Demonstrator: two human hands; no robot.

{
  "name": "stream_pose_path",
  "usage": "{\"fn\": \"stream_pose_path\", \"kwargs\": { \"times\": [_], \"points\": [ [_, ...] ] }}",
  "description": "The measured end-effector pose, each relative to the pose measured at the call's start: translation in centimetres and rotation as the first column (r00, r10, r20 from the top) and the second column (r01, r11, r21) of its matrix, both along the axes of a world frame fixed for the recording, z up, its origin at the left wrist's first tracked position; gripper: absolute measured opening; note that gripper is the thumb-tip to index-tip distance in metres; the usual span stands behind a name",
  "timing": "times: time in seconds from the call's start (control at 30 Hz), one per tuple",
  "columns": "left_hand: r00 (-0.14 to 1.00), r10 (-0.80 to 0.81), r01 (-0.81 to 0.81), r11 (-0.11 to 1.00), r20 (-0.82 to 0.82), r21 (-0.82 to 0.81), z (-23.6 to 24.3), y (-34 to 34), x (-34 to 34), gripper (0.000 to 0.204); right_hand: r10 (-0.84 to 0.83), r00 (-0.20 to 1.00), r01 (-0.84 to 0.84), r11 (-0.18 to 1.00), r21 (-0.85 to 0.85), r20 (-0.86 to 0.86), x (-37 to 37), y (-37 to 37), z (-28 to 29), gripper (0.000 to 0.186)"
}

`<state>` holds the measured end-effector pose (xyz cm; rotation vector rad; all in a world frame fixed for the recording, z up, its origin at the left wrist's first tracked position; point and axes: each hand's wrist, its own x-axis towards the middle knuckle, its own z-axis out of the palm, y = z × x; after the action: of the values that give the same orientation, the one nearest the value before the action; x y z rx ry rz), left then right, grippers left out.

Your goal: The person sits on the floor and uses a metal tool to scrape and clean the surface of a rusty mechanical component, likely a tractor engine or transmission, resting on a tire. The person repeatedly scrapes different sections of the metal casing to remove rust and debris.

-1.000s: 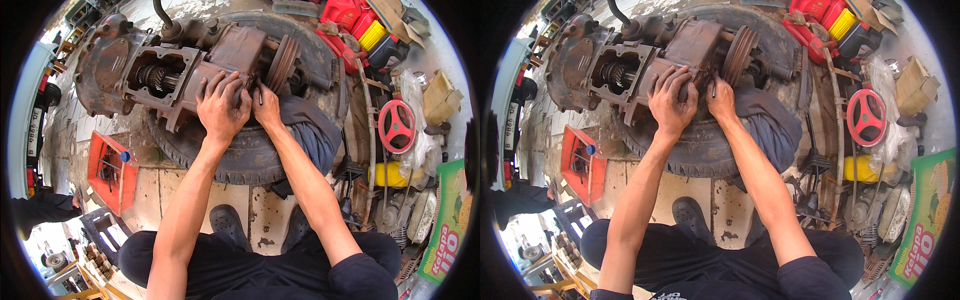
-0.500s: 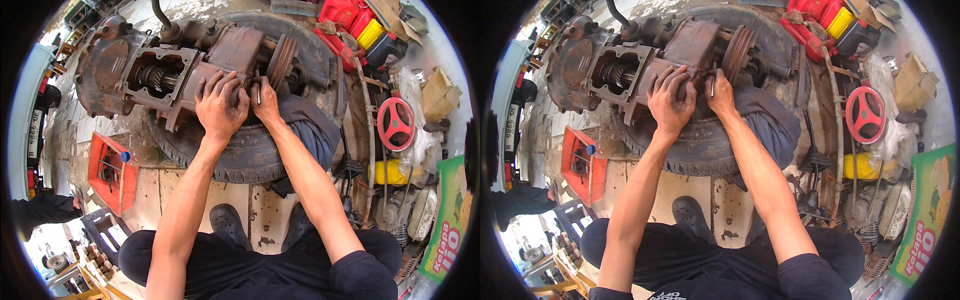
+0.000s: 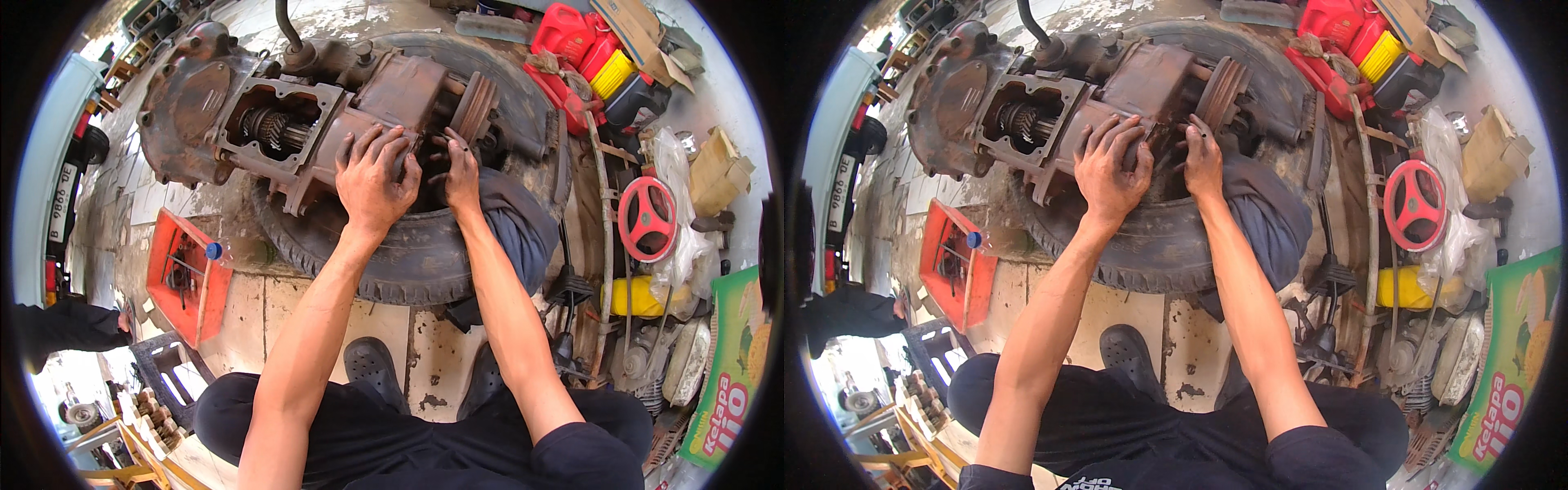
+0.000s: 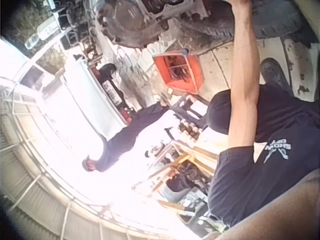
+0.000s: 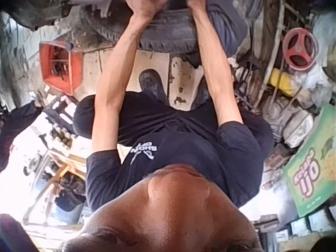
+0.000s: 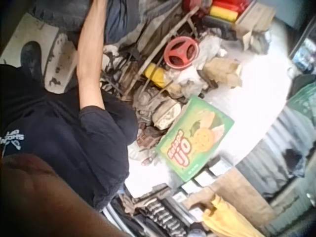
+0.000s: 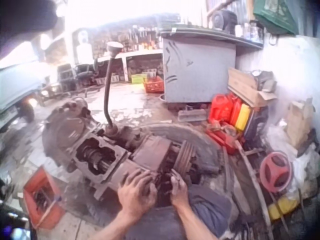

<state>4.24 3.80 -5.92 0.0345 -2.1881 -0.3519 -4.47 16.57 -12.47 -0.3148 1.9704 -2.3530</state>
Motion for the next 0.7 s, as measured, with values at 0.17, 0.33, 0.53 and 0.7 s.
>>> {"fn": "stream_pose_path", "kwargs": {
  "times": [0.17,0.33,0.53,0.7],
  "points": [
    [1.0,-0.009,0.01,1.0,-0.012,0.028,0.4,0.4,0.0,0.021,0.003,0.997,0.006,0.993,0.116,-0.072,-0.1,0.8,0.0,0.053],
    [1.0,-0.007,0.007,0.999,-0.024,0.037,0.2,0.3,0.0,0.02,-0.053,0.995,0.04,0.988,0.149,0.083,1.0,1.1,0.8,0.049],
    [1.0,0.002,-0.001,0.999,-0.025,0.033,0.2,0.3,0.1,0.02,-0.052,0.94,0.261,0.744,0.616,-0.336,2.3,2.1,0.9,0.042],
    [1.0,-0.001,0.002,0.999,-0.018,0.033,-0.1,0.0,0.1,0.02,0.005,0.978,0.164,0.595,0.787,-0.207,2.5,1.3,0.3,0.039]
  ]
}}
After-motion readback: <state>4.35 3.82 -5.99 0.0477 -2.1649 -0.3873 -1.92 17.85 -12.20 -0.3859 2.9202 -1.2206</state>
